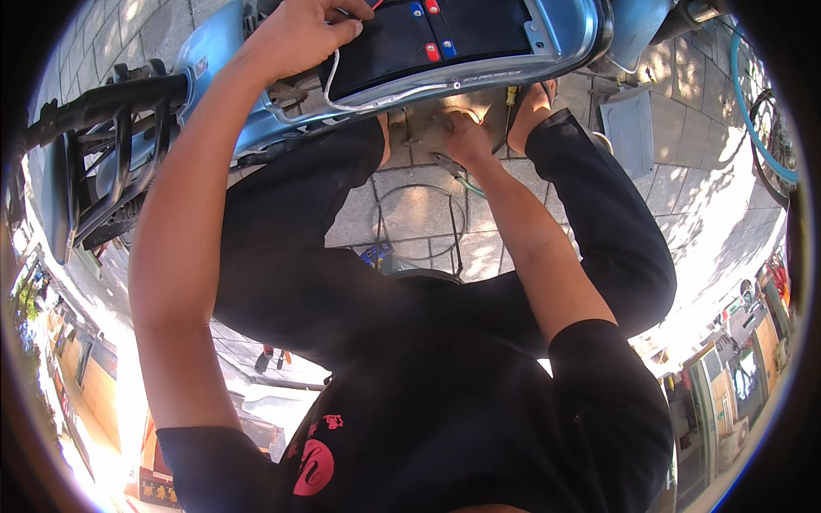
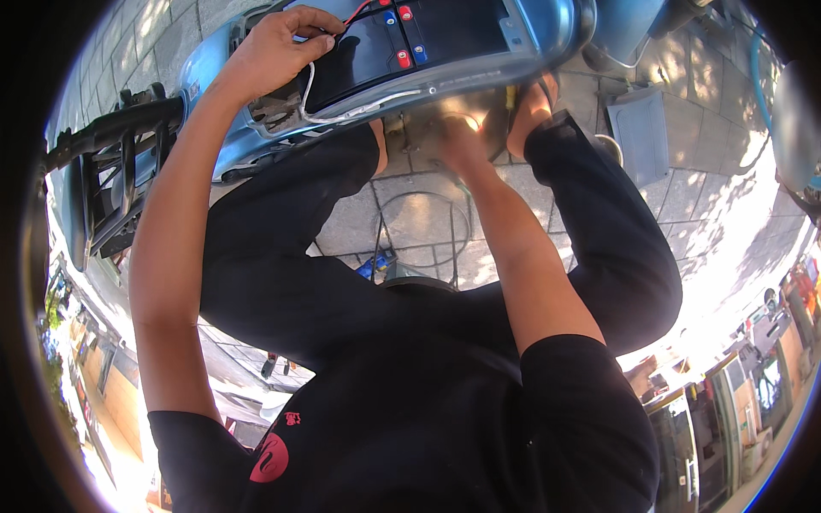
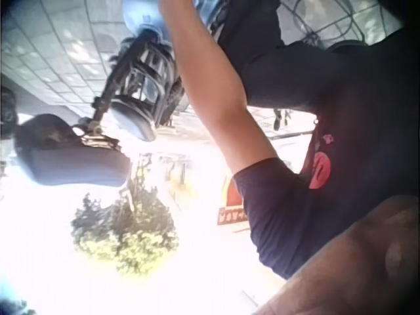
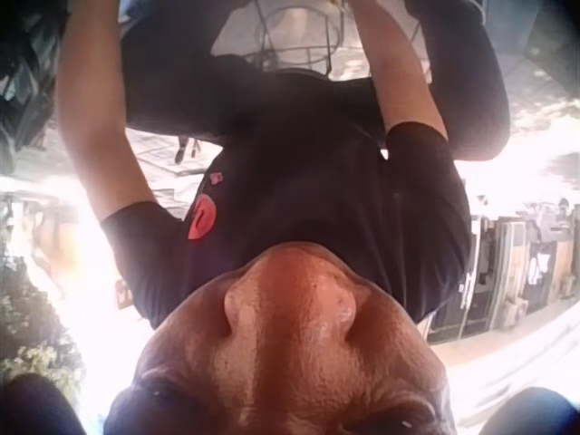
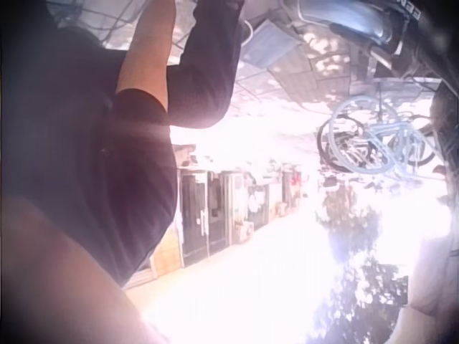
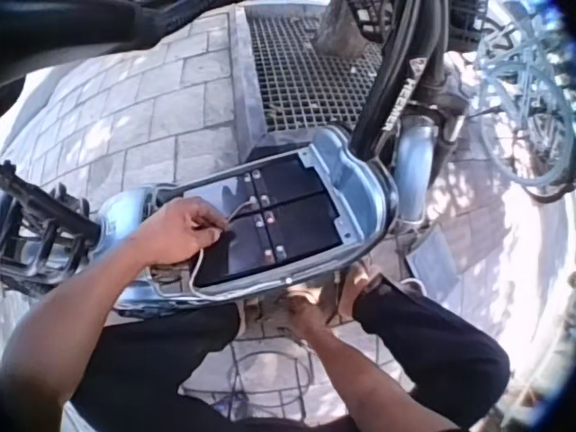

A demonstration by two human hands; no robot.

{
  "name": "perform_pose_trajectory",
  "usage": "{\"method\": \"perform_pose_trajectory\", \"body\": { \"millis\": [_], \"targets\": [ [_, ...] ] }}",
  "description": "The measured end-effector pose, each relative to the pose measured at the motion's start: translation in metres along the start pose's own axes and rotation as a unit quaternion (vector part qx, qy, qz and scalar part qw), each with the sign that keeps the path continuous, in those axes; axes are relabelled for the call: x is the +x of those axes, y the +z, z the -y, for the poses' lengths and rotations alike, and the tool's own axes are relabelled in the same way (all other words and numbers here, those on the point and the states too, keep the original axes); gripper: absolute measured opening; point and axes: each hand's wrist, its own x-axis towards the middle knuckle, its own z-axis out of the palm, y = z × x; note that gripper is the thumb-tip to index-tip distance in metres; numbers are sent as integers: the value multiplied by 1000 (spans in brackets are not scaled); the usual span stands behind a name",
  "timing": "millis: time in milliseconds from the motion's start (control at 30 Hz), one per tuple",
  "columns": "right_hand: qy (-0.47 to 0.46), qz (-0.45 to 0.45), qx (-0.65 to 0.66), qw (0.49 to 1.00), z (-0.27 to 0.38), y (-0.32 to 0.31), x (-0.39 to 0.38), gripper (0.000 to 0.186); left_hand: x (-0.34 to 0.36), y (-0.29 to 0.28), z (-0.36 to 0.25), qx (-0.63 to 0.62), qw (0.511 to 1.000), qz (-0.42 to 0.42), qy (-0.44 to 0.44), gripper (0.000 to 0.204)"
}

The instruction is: The person works on the battery compartment of a light blue electric scooter, connecting wires to the battery terminals and securing them. They then use a blue power drill to fasten the compartment cover and seat back into place.

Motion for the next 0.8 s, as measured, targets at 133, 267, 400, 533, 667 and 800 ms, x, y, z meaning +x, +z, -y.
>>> {"method": "perform_pose_trajectory", "body": {
  "millis": [133,267,400,533,667,800],
  "targets": [
    [-45,-20,3,999,16,6,11,44,-17,-7,0,172,980,-20,98,22],
    [-61,19,-29,998,24,-3,24,45,-34,-14,-23,171,984,44,35,25],
    [-101,73,-62,990,33,-22,21,32,-60,-5,-34,205,969,64,118,28],
    [-138,80,-114,981,-3,-9,30,39,-66,24,-55,341,919,70,186,39],
    [-165,149,-183,958,7,-46,12,36,-66,57,-43,395,885,-28,245,30],
    [-222,188,-240,926,56,-135,-38,27,-78,54,-48,324,931,-31,167,28]
  ]
}}
